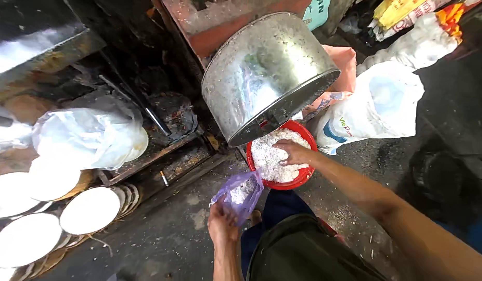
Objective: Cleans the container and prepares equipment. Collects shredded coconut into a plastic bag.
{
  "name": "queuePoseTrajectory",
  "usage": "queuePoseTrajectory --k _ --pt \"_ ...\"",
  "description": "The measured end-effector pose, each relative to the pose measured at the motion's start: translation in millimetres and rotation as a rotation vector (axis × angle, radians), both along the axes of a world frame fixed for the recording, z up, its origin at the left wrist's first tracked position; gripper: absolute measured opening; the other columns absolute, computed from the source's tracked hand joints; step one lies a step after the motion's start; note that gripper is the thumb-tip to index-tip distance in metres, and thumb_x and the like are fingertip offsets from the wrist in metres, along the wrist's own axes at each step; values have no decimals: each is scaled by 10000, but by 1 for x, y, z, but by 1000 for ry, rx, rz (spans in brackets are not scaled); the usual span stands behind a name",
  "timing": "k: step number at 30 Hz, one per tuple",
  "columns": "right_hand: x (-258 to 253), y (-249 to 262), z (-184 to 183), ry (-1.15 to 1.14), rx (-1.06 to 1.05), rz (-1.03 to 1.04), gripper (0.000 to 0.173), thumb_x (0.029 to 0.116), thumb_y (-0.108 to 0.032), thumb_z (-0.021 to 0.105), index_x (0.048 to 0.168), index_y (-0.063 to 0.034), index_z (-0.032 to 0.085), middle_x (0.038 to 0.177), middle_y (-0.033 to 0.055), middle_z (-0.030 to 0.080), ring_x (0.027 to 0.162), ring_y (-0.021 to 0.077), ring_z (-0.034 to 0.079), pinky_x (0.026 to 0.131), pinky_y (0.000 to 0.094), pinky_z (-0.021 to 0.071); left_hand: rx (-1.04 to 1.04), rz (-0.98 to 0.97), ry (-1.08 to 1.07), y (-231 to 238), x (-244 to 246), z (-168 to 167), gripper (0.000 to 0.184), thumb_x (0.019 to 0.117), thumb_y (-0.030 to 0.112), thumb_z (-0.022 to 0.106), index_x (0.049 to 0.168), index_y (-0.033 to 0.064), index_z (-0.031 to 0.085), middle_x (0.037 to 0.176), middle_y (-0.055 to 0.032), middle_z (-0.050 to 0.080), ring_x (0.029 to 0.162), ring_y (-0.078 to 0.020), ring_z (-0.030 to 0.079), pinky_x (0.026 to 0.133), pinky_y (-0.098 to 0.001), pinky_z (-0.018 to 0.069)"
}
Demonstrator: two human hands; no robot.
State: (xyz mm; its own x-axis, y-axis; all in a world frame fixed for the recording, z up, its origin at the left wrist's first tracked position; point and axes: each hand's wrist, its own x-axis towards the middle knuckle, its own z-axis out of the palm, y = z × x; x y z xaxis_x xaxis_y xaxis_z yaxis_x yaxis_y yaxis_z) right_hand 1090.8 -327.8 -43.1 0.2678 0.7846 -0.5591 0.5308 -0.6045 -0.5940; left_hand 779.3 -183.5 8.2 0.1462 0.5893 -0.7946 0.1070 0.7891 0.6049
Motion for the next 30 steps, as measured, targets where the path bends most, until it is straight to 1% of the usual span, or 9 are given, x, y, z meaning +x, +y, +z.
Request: queuePoseTrajectory --k 3,5,7,11,15,18,22,26,30 --pt "44 0 -69 -121 -288 134 1218 650 -479 947 1625 -397 222 1698 166 153 1538 472 127 1132 770 209 9 14 65 -5 -8 2 485 1106 348 241 990 159 672 506 93 405 364 -29 332 344 -197 296" --pt "49 2 -109 -162 -320 195 1338 600 -489 961 1640 -411 123 1711 198 -12 1538 516 -12 1106 828 118 17 39 78 -11 -8 6 508 1107 354 212 999 182 677 493 111 388 355 -21 327 340 -190 292" --pt "43 3 -133 -166 -327 203 1305 614 -458 950 1644 -376 153 1703 224 -42 1531 534 -58 1074 870 53 23 58 100 -17 -8 11 521 1099 350 183 1023 204 677 481 120 359 352 -20 315 342 -192 287" --pt "36 -4 -144 -149 -302 191 1008 671 -266 902 1560 -286 427 1661 241 218 1508 548 132 1072 848 162 27 84 125 -29 8 19 525 1097 344 175 1057 210 682 475 123 351 345 -19 314 339 -187 288" --pt "29 -2 -141 -103 -315 132 903 731 -177 843 1545 -224 453 1628 253 284 1483 541 225 1074 799 277 53 102 160 -31 30 26 516 1102 337 206 1033 172 691 475 114 337 347 -25 306 335 -197 283" --pt "29 -2 -136 -81 -360 68 927 729 -234 864 1553 -243 438 1608 240 326 1450 538 295 1018 772 383 60 102 152 -32 38 42 525 1107 336 207 1037 147 692 473 101 330 341 -33 296 328 -200 273" --pt "46 0 -131 25 -336 66 951 716 -333 881 1545 -167 446 1571 246 386 1451 466 357 1110 699 351 89 56 118 -33 38 63 535 1108 312 198 1019 139 696 473 103 328 343 -31 290 331 -195 263" --pt "54 -6 -105 199 -290 -5 909 747 -290 894 1506 -44 458 1479 263 498 1386 421 469 1138 635 367 99 -24 104 -29 47 74 545 1113 303 197 1007 116 698 473 95 344 344 -28 298 329 -191 268" --pt "57 -13 -76 300 -344 -72 942 807 -356 861 1545 -25 378 1489 262 490 1398 409 459 1155 616 341 111 -96 79 -27 63 68 537 1123 270 218 1016 77 708 476 86 350 348 -30 299 331 -194 267"
